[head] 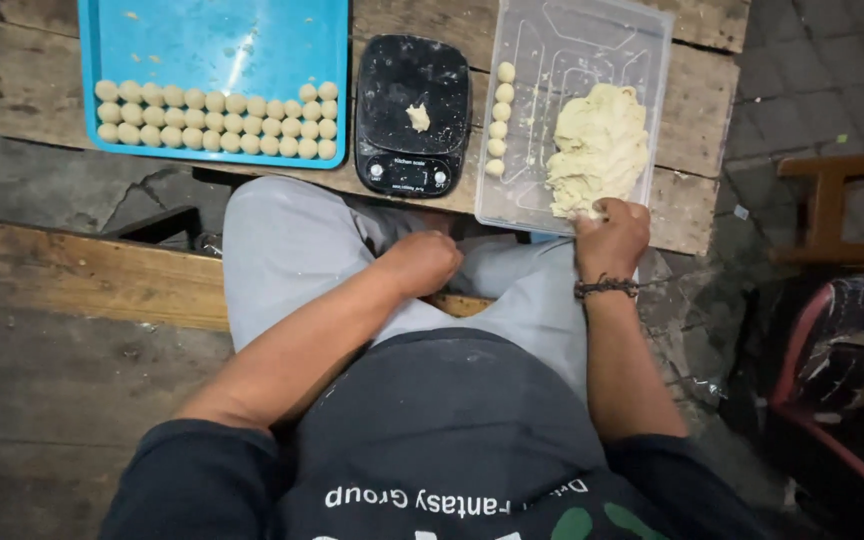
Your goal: The person is portioning dough using a scale, rolling the portions into small balls, and arranging them on a tray.
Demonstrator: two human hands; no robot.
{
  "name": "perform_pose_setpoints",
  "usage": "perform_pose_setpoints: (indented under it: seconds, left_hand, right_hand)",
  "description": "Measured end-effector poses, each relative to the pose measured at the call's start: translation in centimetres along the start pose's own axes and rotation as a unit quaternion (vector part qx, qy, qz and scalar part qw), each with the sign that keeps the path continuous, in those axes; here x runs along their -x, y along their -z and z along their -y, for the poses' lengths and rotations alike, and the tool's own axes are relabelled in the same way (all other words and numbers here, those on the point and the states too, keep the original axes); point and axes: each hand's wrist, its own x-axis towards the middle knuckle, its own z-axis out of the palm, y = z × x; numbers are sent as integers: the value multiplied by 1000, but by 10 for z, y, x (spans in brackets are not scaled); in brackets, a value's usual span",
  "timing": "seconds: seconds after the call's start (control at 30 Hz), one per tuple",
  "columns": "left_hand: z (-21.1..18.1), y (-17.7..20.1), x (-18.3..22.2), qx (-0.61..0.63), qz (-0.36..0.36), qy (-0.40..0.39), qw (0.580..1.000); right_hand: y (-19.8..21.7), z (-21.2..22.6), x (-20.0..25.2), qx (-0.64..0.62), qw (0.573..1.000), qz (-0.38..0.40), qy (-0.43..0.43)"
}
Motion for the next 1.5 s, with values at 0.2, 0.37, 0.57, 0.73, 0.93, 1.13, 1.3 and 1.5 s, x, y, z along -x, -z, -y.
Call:
perform_pose_setpoints:
  seconds: [0.2,0.37,0.57,0.73,0.93,1.13,1.3,1.5]
  left_hand:
    - [-2,16,3,20,11,5,1000]
    - [0,18,-1,42,11,8,999]
    - [0,21,-5,22,22,-9,999]
    - [-3,13,-11,19,27,21,999]
    - [6,2,-10,12,38,58,998]
    - [2,25,-2,22,31,105,994]
    - [-5,101,4,68,-55,103,991]
    - [1,137,0,393,-294,381,784]
  right_hand:
    - [1,-9,-2,-19,1000,16,-18]
    - [38,14,-10,-20,996,63,-62]
    - [67,25,-21,-30,999,-15,-38]
    - [73,137,-42,-227,968,97,54]
    - [-9,234,-62,-275,931,97,218]
    - [-48,265,-74,-82,951,114,274]
    - [-17,268,-73,-216,957,143,132]
    - [46,251,-26,-342,921,186,21]
